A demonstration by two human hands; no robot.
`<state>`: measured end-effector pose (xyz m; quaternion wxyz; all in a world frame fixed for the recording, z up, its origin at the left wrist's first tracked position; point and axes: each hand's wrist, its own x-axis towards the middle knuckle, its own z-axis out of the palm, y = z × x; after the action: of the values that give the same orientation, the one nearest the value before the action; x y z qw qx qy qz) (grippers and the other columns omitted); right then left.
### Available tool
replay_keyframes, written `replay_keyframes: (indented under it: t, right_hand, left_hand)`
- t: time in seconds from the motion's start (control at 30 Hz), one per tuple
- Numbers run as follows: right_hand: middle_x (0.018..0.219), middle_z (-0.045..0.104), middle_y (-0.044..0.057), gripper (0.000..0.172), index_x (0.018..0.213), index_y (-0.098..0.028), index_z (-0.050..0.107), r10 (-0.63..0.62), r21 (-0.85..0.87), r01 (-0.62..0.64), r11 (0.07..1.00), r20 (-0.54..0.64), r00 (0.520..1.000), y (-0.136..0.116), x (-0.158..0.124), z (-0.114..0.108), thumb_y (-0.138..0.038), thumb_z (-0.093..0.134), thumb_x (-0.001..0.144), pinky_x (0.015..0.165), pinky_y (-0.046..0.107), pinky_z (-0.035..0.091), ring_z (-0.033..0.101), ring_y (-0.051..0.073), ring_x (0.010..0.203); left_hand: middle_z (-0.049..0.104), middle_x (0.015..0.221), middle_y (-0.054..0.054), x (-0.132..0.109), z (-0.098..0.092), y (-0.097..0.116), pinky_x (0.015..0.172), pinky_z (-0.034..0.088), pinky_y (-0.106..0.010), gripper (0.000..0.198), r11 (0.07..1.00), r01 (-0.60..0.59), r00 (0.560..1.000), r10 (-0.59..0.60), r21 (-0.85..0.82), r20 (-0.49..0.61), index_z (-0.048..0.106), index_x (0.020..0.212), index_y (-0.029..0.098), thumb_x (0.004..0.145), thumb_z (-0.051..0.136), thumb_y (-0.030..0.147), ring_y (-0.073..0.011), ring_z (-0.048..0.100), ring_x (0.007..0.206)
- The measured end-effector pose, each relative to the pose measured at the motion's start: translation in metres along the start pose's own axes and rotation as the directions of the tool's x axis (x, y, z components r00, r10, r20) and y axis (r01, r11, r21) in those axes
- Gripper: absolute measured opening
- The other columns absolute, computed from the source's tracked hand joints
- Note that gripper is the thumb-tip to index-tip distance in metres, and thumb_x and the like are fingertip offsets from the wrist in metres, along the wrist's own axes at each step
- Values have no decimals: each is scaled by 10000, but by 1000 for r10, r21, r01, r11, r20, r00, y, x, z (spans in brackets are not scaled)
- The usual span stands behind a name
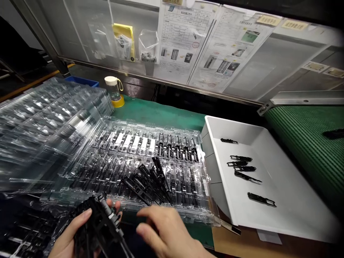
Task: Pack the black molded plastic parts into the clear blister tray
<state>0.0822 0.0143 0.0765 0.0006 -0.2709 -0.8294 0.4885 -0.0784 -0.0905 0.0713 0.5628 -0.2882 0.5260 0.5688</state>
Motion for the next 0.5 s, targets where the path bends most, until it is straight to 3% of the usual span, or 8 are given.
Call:
replay_keyframes:
  t: [0.07, 0.17, 0.23, 0.33, 0.43, 0.5]
  right_hand:
    - [752, 529, 46, 201, 884, -168, 502, 52, -244, -97, 965, -184, 982, 10, 8, 6, -306, 420, 763, 549, 255, 343, 479, 165, 663]
    - [744, 491, 44, 94, 804, -184, 510, -21, -477, -94, 874, -232, 973, 26, 18, 15, -212, 459, 730, 486, 248, 323, 454, 169, 647]
    - [719, 474, 38, 95, 735, -182, 514, -88, -488, -47, 871, -250, 964, 32, 21, 18, -172, 420, 747, 470, 238, 311, 437, 153, 629]
    - [723, 462, 47, 135, 743, -151, 508, -159, -345, 29, 938, -356, 921, 31, 17, 16, -148, 376, 770, 514, 238, 338, 428, 133, 643]
    - [725, 456, 58, 119, 773, -128, 511, -261, -296, 141, 945, -422, 868, 22, 9, 9, -133, 393, 758, 531, 245, 343, 415, 132, 651]
    - [706, 447, 54, 116, 743, -133, 517, -345, -348, 197, 916, -437, 831, 15, 2, 5, -109, 405, 733, 512, 249, 329, 398, 132, 630]
  left_hand:
    - [667, 802, -101, 0, 2, 7, 620, 502, -311, 479, 999, -31, 999, 30, -14, -44, 322, 1188, 137, 723, 433, 170, -215, 597, 774]
    - [672, 708, -88, -1, 7, 17, 594, 507, -366, 513, 996, -83, 996, 85, -43, 35, 190, 1226, 62, 742, 361, 73, -223, 606, 727]
    - [670, 697, -96, -1, 10, 20, 569, 507, -387, 538, 994, -99, 992, 103, -54, 78, 124, 1233, 31, 733, 321, 28, -229, 609, 689]
    - [656, 777, -131, -4, 13, 18, 614, 500, -361, 583, 997, -64, 992, 67, -35, 103, 75, 1243, 32, 725, 343, 39, -215, 606, 712]
    - [643, 752, -141, -8, 11, 14, 602, 500, -311, 552, 1000, 5, 990, -1, -27, 142, 144, 1240, 34, 737, 352, 129, -208, 605, 680]
    - [632, 761, -129, -10, 8, 14, 553, 497, -285, 540, 998, 60, 974, -50, -37, 221, 238, 1228, 110, 710, 377, 174, -201, 600, 653]
